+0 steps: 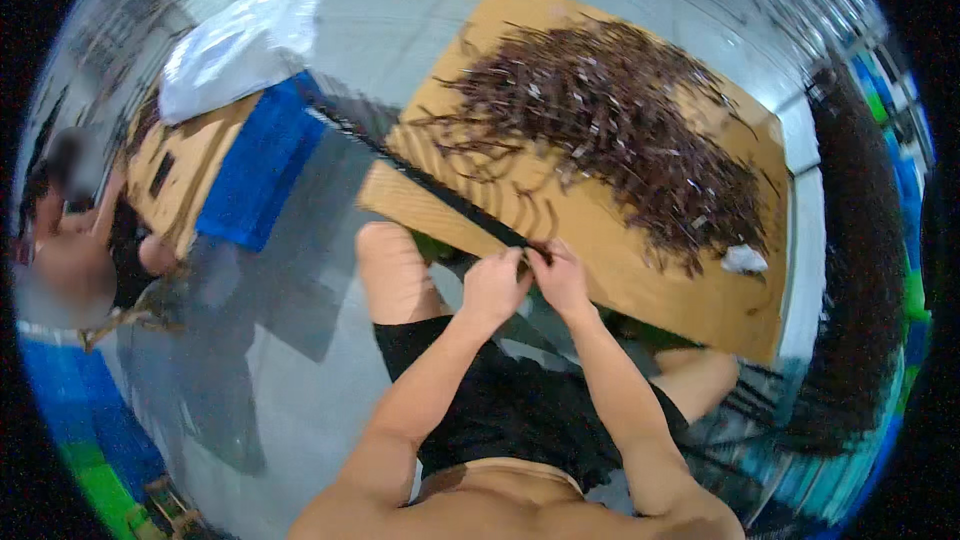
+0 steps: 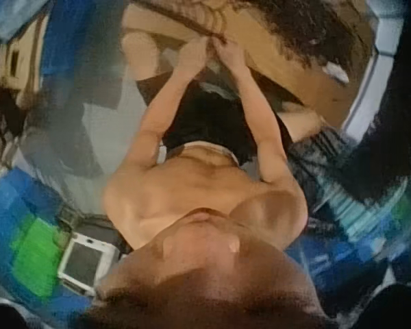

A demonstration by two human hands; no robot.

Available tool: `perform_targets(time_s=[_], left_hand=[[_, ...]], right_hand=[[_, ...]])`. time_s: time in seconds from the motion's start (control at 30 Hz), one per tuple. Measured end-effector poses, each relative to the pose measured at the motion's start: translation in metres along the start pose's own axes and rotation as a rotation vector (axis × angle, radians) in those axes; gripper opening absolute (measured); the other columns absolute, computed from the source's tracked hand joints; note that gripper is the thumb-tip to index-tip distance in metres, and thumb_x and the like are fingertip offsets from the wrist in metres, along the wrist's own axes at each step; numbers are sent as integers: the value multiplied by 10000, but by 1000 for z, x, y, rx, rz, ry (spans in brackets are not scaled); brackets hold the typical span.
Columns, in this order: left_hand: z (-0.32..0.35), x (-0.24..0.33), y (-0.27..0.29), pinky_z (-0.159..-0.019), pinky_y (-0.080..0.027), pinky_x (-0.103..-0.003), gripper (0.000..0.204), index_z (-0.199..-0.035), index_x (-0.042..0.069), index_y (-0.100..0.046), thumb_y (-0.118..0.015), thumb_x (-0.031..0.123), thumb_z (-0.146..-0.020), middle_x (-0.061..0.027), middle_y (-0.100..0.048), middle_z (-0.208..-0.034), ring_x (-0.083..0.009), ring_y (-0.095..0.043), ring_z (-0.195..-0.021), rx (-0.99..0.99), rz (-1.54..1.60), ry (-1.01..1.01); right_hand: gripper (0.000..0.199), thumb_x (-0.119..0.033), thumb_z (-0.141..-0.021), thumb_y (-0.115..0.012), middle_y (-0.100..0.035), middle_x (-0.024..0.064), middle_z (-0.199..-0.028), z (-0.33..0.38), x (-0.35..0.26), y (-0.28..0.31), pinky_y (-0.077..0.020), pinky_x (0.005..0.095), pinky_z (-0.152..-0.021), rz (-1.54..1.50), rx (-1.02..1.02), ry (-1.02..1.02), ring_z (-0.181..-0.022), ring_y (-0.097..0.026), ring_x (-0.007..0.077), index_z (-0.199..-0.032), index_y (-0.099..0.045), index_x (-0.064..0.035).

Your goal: The person sits at a workstation and repeatedly picks up thin dark sticks from a pile on a cardboard sheet. They insert each stick into slots on a black plastic comb-like frame, then place the completed frame onto a nearby rack. The process continues with multiple frames.

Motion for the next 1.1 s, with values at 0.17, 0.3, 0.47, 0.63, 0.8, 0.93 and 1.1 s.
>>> perform_targets(time_s=[0.17,0.3,0.47,0.63,0.8,0.93,1.1], left_hand=[[0,-71,88,-741,-513,-443,234,-880,76,-668,-620,299,-829,-167,-675,-845,-349,-646,-840,21,56,321],[-33,-180,164,-810,-517,-382,323,-1082,45,-657,-662,239,-824,-186,-680,-1013,-326,-662,-938,372,22,441],[-116,-192,136,-970,-435,-399,472,-1253,17,-561,-609,164,-807,-227,-569,-1243,-361,-525,-1182,249,-95,85],[-127,-312,157,-700,-453,-402,144,-956,-9,-611,-603,91,-852,-149,-512,-823,-304,-543,-786,235,289,98],[-104,-205,169,-879,-477,-403,441,-1323,-1,-501,-538,239,-955,-188,-590,-1230,-332,-576,-1087,160,300,113],[-35,-82,229,-848,-463,-446,397,-1238,7,-546,-528,299,-970,-195,-606,-1125,-358,-573,-1008,336,283,31],[-10,-89,243,-866,-468,-432,429,-1266,26,-510,-511,342,-976,-201,-545,-1215,-350,-558,-1011,364,296,-132]], right_hand=[[134,-143,-863,-615,-614,173,-879,26,22,29,-471,402,-788,165,31,-184,-892,-582,371,-868,-629,-9],[127,-67,-838,-649,-598,149,-872,93,85,125,-479,379,-776,146,270,-406,-883,-603,298,-935,-614,7],[107,-75,-856,-581,-542,101,-811,175,126,184,-450,353,-683,194,631,-492,-720,-489,206,-921,-526,-10],[284,-275,-881,-625,-638,69,-865,97,48,36,-510,342,-714,-102,83,-419,-795,-610,177,-1025,-605,-30],[282,-271,-976,-538,-657,83,-972,63,28,-93,-514,301,-719,-1429,-350,-765,-823,-620,161,-1080,-575,-12],[297,-231,-1019,-435,-601,143,-1131,31,28,-120,-497,338,-911,-2088,-309,-514,-1038,-591,220,-1095,-537,37],[196,-87,-941,-567,-635,112,-1067,34,-15,-77,-527,354,-908,-1928,44,-567,-1020,-612,216,-1072,-585,58]])
Point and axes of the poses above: each hand's wrist, its own z-axis away from the middle knuckle, its own y-axis out of the back of the hand, x = y × z, the point moved 8 cm from there along -z, towards the middle knuckle
